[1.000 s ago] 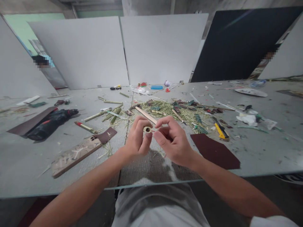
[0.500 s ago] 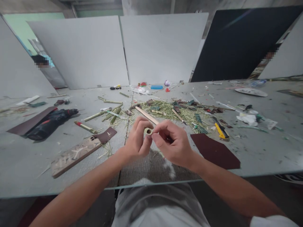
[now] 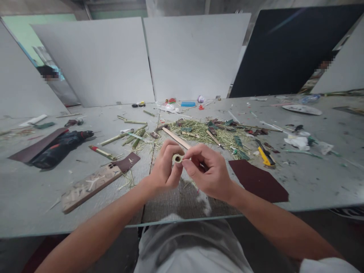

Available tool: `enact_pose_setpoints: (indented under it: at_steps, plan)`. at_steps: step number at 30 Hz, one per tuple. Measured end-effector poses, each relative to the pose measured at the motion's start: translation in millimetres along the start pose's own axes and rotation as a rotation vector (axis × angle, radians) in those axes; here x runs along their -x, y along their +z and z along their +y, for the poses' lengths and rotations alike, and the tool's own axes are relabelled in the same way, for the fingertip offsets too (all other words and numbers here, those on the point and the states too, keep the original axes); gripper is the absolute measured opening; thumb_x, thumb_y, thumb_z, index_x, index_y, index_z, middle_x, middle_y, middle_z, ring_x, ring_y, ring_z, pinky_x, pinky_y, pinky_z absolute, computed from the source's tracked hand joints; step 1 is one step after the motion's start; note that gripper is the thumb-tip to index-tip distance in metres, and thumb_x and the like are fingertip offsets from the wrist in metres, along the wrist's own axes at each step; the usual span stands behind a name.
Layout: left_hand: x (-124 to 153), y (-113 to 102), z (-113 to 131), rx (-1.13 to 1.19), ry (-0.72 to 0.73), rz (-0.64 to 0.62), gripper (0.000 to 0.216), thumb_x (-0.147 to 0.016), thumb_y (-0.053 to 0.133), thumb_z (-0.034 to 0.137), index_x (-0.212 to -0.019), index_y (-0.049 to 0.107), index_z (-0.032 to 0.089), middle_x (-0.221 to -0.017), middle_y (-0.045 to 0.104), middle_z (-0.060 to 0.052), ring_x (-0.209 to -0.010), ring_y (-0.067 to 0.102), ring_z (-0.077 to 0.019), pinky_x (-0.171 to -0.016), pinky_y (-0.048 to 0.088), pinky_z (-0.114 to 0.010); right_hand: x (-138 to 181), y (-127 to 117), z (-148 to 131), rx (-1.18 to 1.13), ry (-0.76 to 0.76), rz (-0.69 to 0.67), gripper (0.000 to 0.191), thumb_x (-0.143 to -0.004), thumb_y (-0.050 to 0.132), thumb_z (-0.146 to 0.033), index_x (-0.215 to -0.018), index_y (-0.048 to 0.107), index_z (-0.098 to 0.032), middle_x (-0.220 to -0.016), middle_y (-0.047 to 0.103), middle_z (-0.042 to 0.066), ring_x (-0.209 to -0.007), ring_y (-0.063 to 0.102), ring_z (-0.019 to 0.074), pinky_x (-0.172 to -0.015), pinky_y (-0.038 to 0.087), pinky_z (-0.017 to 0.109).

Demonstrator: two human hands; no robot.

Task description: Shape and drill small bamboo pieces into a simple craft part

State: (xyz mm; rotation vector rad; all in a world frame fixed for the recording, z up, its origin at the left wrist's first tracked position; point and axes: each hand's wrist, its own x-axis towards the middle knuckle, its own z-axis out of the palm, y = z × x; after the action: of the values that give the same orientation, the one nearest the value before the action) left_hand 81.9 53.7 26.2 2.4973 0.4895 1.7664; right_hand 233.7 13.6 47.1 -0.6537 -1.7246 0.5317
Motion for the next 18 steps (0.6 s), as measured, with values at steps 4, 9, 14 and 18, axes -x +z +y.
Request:
enact_pose_setpoints:
  at_steps: [4, 9, 14, 18]
  plan:
    - [0.7, 0.5, -1.2, 0.0, 0.005, 0.009, 0.025, -0.098, 0.035, 0.044, -0.099, 0.045, 0.021, -0.085, 0.046, -0.005, -0.077, 0.044, -0.0179, -0.063, 0.042, -0.035, 0.2, 0.6, 0.2, 0.001, 0.003, 0.002, 0.006, -0.085, 0.06, -0.02, -0.082, 0.056, -0.021, -0.05, 0.032, -0.01, -0.042, 0.029, 0.0053, -0.04, 0.024, 0.02]
    - [-0.1, 0.6, -1.0, -0.002, 0.007, 0.006, 0.025, -0.098, 0.035, 0.043, -0.098, 0.045, 0.021, -0.085, 0.046, -0.005, -0.077, 0.044, -0.0176, -0.064, 0.043, -0.035, -0.5, 0.6, -1.7, -0.017, -0.004, -0.004, 0.007, -0.085, 0.06, -0.018, -0.081, 0.055, -0.021, -0.049, 0.032, -0.01, -0.041, 0.028, 0.005, -0.039, 0.024, 0.02]
    - [-0.1, 1.0, -1.5, 0.011, 0.017, 0.014, 0.024, -0.098, 0.037, 0.043, -0.097, 0.045, 0.02, -0.084, 0.045, -0.005, -0.076, 0.044, -0.0174, -0.063, 0.043, -0.035, -1.7, 1.5, -2.9, -0.022, -0.016, 0.001, 0.008, -0.085, 0.061, -0.018, -0.081, 0.055, -0.021, -0.05, 0.031, -0.011, -0.041, 0.028, 0.005, -0.039, 0.024, 0.019]
    - [0.7, 1.5, -2.4, 0.014, 0.016, 0.009, 0.025, -0.098, 0.036, 0.043, -0.097, 0.045, 0.02, -0.084, 0.045, -0.005, -0.077, 0.044, -0.0177, -0.063, 0.043, -0.035, -1.9, 2.1, -3.7, -0.017, -0.02, 0.001, 0.008, -0.085, 0.061, -0.018, -0.081, 0.055, -0.02, -0.05, 0.031, -0.011, -0.041, 0.028, 0.0048, -0.039, 0.024, 0.019]
